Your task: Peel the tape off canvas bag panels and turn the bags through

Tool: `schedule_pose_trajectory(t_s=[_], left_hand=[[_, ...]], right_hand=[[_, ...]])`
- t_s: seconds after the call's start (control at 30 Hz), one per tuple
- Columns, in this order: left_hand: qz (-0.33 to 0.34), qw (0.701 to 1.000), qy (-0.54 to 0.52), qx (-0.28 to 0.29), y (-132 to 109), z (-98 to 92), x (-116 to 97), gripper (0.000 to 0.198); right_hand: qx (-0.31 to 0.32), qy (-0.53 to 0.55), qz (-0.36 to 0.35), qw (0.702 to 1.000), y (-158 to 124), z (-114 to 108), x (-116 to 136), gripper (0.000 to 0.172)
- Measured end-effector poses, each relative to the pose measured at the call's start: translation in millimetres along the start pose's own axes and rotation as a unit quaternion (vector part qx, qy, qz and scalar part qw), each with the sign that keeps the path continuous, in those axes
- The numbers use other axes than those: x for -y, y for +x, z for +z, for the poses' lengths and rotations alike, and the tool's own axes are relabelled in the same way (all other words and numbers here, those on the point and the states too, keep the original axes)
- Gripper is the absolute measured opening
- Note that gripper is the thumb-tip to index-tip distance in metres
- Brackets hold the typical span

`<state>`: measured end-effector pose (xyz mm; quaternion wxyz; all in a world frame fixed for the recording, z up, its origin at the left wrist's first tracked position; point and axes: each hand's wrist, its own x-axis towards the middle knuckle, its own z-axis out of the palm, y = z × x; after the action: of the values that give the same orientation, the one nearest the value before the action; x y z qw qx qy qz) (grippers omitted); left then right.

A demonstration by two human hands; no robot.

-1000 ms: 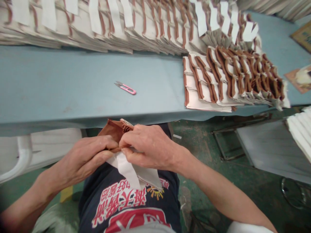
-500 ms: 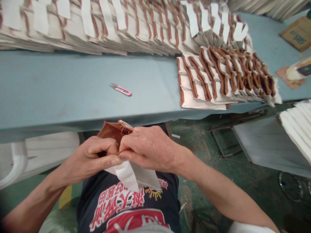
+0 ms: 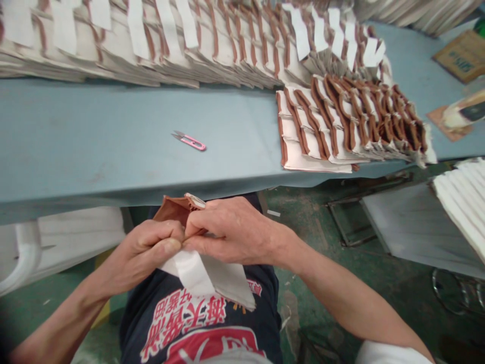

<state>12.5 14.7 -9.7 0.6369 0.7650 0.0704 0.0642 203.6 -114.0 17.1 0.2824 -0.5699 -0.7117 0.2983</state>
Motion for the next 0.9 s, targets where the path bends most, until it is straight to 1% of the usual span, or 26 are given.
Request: schedule_pose_trajectory(t_s=[0.1, 0.2, 0.27, 0.33, 0.4, 0.47, 0.5, 0.57, 0.7, 0.8, 0.87, 0.9], left_hand=[[-0.005, 0.999, 0.039, -0.019, -1, 2.0, -5, 0.040], [-0.046, 0.996, 0.060, -0.038, -1, 4.5, -10, 0.042], [-0.069, 0.996, 0.038, -0.042, -1, 6.0, -11, 0.045], [-0.083, 0.995, -0.036, -0.046, -1, 8.4, -7, 0.052], [-0.088, 0.987, -0.124, -0.048, -2, 12.3, 1, 0.063], [-0.093, 0.978, -0.181, -0.051, -4, 17.9, 11, 0.071], [-0.095, 0.975, -0.194, -0.055, -5, 21.0, 16, 0.073], [-0.099, 0.971, -0.207, -0.065, -7, 27.0, 24, 0.073], [-0.097, 0.966, -0.223, -0.088, -8, 34.7, 29, 0.074], [-0.088, 0.968, -0.212, -0.101, -6, 34.5, 27, 0.075], [-0.078, 0.973, -0.193, -0.102, -7, 31.0, 23, 0.075], [-0.074, 0.975, -0.185, -0.101, -7, 28.3, 21, 0.074]], right_hand=[[-0.001, -0.001, 0.008, 1.000, 0, 0, -1, 0.017], [-0.008, 0.007, 0.012, 1.000, 0, 1, -3, 0.016], [-0.011, 0.031, 0.017, 0.999, 0, 1, -4, 0.016], [0.004, 0.092, 0.035, 0.995, 1, 0, -6, 0.016], [0.042, 0.193, 0.062, 0.978, 2, 1, -8, 0.022], [0.076, 0.295, 0.084, 0.949, 4, 2, -11, 0.033], [0.083, 0.334, 0.089, 0.935, 5, 4, -12, 0.038], [0.077, 0.383, 0.086, 0.916, 6, 8, -14, 0.042], [0.051, 0.430, 0.078, 0.898, 5, 18, -16, 0.040], [0.041, 0.449, 0.097, 0.887, 3, 23, -17, 0.042], [0.043, 0.441, 0.109, 0.890, 2, 23, -18, 0.041], [0.044, 0.426, 0.107, 0.897, 1, 22, -17, 0.039]])
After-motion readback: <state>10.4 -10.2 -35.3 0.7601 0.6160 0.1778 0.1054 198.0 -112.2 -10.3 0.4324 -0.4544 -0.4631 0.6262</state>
